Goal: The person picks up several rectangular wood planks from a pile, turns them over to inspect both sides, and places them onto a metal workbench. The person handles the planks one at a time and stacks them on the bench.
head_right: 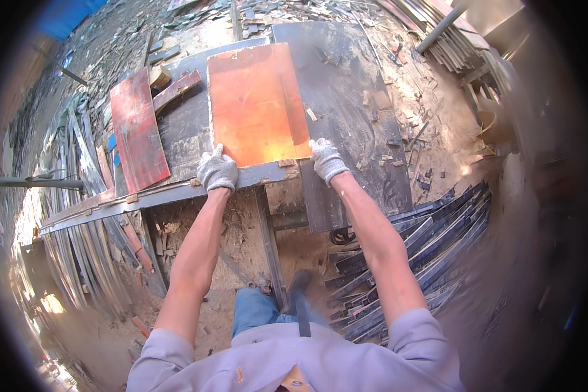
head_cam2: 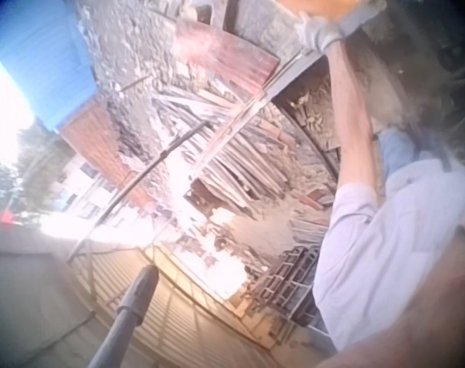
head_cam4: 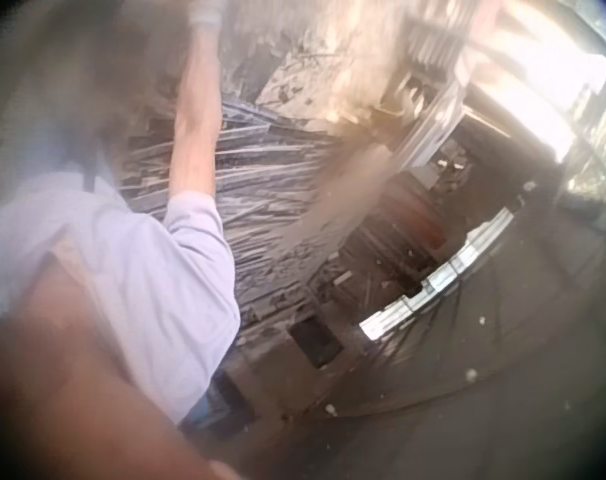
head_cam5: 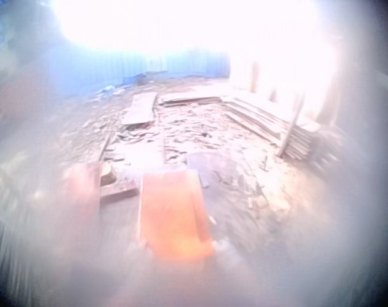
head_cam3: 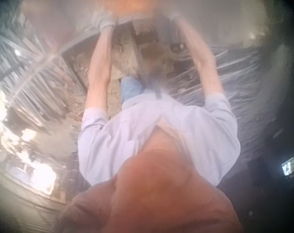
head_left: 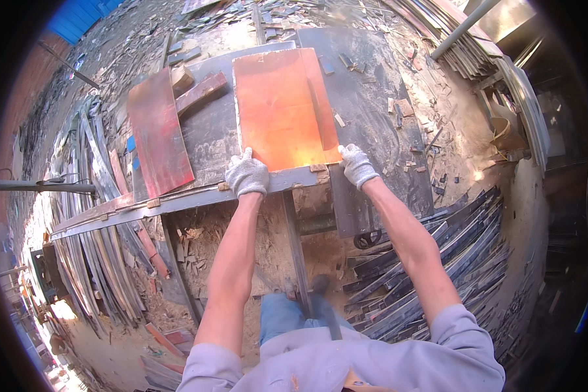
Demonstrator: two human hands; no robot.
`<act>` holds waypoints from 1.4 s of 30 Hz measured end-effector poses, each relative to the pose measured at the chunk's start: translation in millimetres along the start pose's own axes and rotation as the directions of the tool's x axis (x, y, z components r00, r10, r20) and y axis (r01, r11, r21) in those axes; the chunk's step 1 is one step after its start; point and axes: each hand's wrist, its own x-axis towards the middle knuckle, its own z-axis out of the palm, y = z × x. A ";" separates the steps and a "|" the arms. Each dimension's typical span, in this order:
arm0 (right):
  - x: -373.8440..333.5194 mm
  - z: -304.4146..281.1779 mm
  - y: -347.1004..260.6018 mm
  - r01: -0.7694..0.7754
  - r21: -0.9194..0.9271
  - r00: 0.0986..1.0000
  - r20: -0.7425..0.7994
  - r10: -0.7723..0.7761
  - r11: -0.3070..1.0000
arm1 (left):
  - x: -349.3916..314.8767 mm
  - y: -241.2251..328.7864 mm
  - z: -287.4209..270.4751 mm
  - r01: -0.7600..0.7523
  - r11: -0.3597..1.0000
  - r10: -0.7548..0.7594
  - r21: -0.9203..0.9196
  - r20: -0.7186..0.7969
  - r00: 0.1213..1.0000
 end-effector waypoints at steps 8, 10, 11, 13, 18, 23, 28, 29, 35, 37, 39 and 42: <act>22.7 -10.5 75.9 -0.470 -0.014 0.878 -0.114 0.466 0.882 | 23.8 27.3 26.7 -0.050 0.995 0.048 -0.080 -0.036 0.998; 28.5 -20.3 89.0 -0.522 -0.061 0.831 -0.263 0.491 0.851 | 37.8 25.3 34.3 -0.088 0.995 0.082 -0.050 -0.116 0.990; 39.6 -13.9 55.0 -0.521 -0.067 0.839 -0.220 0.497 0.851 | 33.1 4.6 31.9 -0.024 1.000 0.022 -0.018 -0.085 0.996; 71.0 -23.7 23.0 -0.497 -0.044 0.860 -0.154 0.486 0.866 | 29.4 -15.4 32.9 -0.018 1.000 0.018 -0.003 -0.103 0.994; 117.6 -60.6 73.6 -0.531 -0.130 0.846 -0.140 0.515 0.837 | 15.1 31.3 27.0 -0.062 0.992 0.057 0.110 0.046 0.997; 68.6 -121.2 49.7 -0.602 0.789 0.741 0.492 0.458 0.126 | -27.4 -0.1 -14.4 0.013 0.989 -0.029 0.146 0.105 0.994; 15.9 -220.6 1.4 -0.589 0.770 0.784 0.472 0.404 0.243 | -29.3 38.4 -53.4 0.049 0.988 -0.072 0.149 0.151 0.986; 19.6 -219.6 -6.4 -0.547 0.774 0.822 0.423 0.383 0.320 | -30.3 46.2 -63.7 0.045 0.988 -0.073 0.145 0.190 0.979; 123.3 -224.8 -99.4 -0.166 0.645 0.981 0.034 0.189 0.746 | -45.1 85.6 -120.1 0.012 0.986 -0.051 0.169 0.229 0.972; 118.3 -206.6 -92.1 -0.171 0.408 0.953 -0.161 0.255 0.897 | -50.2 88.2 -126.0 0.004 0.988 -0.042 0.157 0.242 0.969; 73.0 -207.9 -79.0 -0.576 0.254 0.814 0.262 0.518 0.777 | -53.8 85.2 -125.5 0.016 0.988 -0.053 0.151 0.243 0.969; 10.5 -200.9 -66.6 -0.796 0.218 0.569 0.589 0.574 0.565 | -60.8 96.6 -134.9 0.014 0.985 -0.063 0.172 0.284 0.957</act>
